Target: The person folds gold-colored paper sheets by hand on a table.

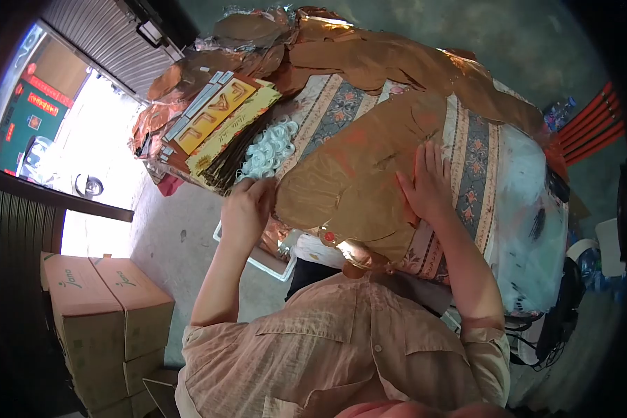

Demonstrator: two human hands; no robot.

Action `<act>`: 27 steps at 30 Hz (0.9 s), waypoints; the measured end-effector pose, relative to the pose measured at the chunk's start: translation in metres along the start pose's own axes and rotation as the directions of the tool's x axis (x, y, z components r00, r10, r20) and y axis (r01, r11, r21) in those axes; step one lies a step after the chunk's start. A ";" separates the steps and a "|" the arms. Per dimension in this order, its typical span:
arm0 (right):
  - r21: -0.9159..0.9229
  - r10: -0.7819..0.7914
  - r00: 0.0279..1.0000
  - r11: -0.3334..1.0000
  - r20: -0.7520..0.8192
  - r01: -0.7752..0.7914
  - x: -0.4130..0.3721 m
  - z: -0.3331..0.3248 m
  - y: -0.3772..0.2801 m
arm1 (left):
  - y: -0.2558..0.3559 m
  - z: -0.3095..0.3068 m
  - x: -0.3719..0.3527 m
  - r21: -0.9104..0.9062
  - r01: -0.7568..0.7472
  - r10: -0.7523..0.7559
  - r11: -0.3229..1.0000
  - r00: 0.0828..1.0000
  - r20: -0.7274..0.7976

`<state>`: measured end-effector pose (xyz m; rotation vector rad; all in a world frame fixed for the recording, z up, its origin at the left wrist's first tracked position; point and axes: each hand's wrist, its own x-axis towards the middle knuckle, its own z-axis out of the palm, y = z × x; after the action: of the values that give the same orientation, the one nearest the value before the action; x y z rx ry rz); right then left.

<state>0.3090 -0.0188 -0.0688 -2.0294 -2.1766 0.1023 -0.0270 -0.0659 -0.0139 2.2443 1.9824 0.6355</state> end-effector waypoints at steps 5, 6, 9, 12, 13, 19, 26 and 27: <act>-0.016 -0.016 1.000 1.000 -0.026 0.015 0.001 0.003 0.002 | 0.020 0.001 -0.005 -0.048 -0.031 0.031 0.998 1.000 0.003; -0.017 -0.021 0.999 1.000 -0.026 0.021 0.000 0.004 0.002 | 0.021 0.006 -0.006 -0.076 -0.104 0.102 0.992 0.994 -0.026; 0.009 -0.017 1.000 1.000 -0.016 0.017 -0.001 0.000 0.001 | 0.026 0.018 0.003 -0.052 -0.154 0.154 0.987 0.988 -0.010; 0.015 -0.014 1.000 1.000 -0.015 0.015 -0.001 -0.001 0.000 | 0.030 0.028 0.008 0.034 -0.165 0.164 0.986 0.986 0.019; 0.009 -0.021 1.000 1.000 -0.018 0.021 -0.002 0.002 0.001 | 0.032 0.031 0.009 0.053 -0.141 0.141 0.989 0.990 0.014; 0.021 -0.006 1.000 1.000 -0.004 0.006 -0.002 0.000 0.001 | 0.032 0.030 0.010 0.005 -0.122 0.122 0.993 0.992 0.038; 0.004 -0.034 0.999 0.999 -0.033 0.035 -0.002 0.003 0.002 | 0.031 0.017 0.014 -0.278 -0.010 0.038 0.961 0.994 0.098; 0.005 -0.037 0.999 0.999 -0.041 0.037 -0.002 0.003 0.002 | 0.033 0.013 0.016 -0.276 -0.012 0.038 0.961 0.995 0.088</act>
<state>0.3108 -0.0200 -0.0718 -1.9696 -2.1853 0.0628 0.0097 -0.0533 -0.0114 2.0946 1.7063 0.7439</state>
